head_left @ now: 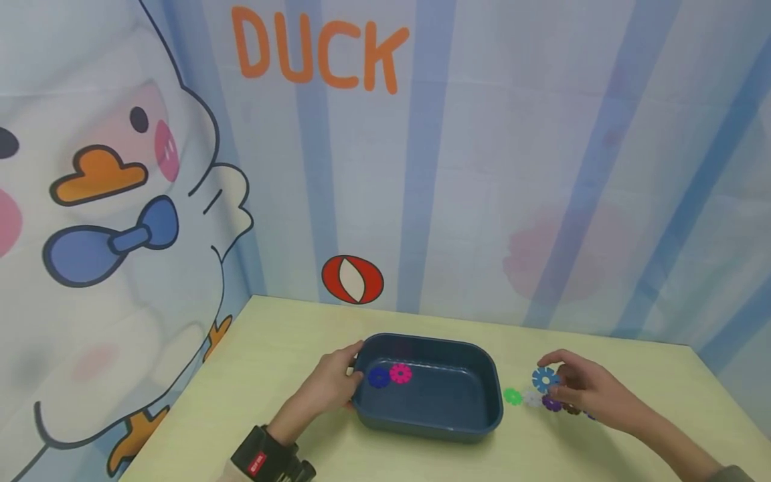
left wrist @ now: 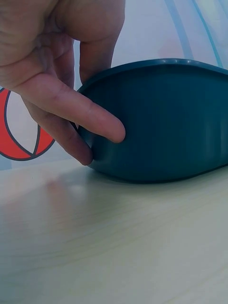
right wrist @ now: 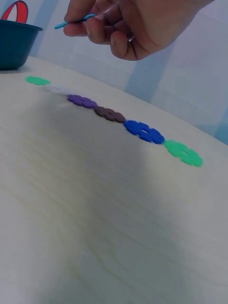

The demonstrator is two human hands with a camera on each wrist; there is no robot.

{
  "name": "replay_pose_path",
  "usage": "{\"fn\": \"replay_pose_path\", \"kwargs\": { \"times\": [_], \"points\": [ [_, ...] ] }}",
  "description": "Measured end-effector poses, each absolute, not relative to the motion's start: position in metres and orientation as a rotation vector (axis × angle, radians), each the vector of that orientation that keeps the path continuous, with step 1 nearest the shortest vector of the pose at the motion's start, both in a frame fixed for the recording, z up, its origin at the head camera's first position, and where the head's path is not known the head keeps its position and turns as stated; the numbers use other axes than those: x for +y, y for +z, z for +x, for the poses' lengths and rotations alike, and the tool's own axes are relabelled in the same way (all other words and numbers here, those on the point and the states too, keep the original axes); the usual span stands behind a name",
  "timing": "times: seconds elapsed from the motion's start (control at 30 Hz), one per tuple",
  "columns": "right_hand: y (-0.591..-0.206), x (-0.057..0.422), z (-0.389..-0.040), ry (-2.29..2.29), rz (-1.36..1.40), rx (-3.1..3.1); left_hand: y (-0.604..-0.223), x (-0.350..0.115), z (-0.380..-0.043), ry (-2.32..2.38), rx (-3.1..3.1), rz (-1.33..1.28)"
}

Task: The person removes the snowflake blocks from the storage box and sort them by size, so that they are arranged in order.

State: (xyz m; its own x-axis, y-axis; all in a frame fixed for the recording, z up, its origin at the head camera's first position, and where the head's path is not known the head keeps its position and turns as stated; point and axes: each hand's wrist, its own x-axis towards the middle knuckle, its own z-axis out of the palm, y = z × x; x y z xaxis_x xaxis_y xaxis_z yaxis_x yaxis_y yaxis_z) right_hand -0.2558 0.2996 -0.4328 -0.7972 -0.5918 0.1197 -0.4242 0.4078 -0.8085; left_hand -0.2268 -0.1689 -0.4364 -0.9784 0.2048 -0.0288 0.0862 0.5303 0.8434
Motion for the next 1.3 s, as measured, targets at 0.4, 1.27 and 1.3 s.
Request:
{"fn": "replay_pose_path", "kwargs": {
  "times": [0.4,1.27,1.3],
  "points": [
    [-0.444,0.358,-0.254,-1.332,-0.887,2.543,-0.435,-0.169,-0.226,1.443,2.639,0.247],
    [-0.461,0.438,-0.250,-1.076,-0.315,2.709,-0.437,-0.168,-0.226,1.428,2.649,0.248],
    [-0.461,0.438,-0.249,-1.070,-0.286,2.713,-0.437,-0.168,-0.226,1.428,2.649,0.250]
  ]
}}
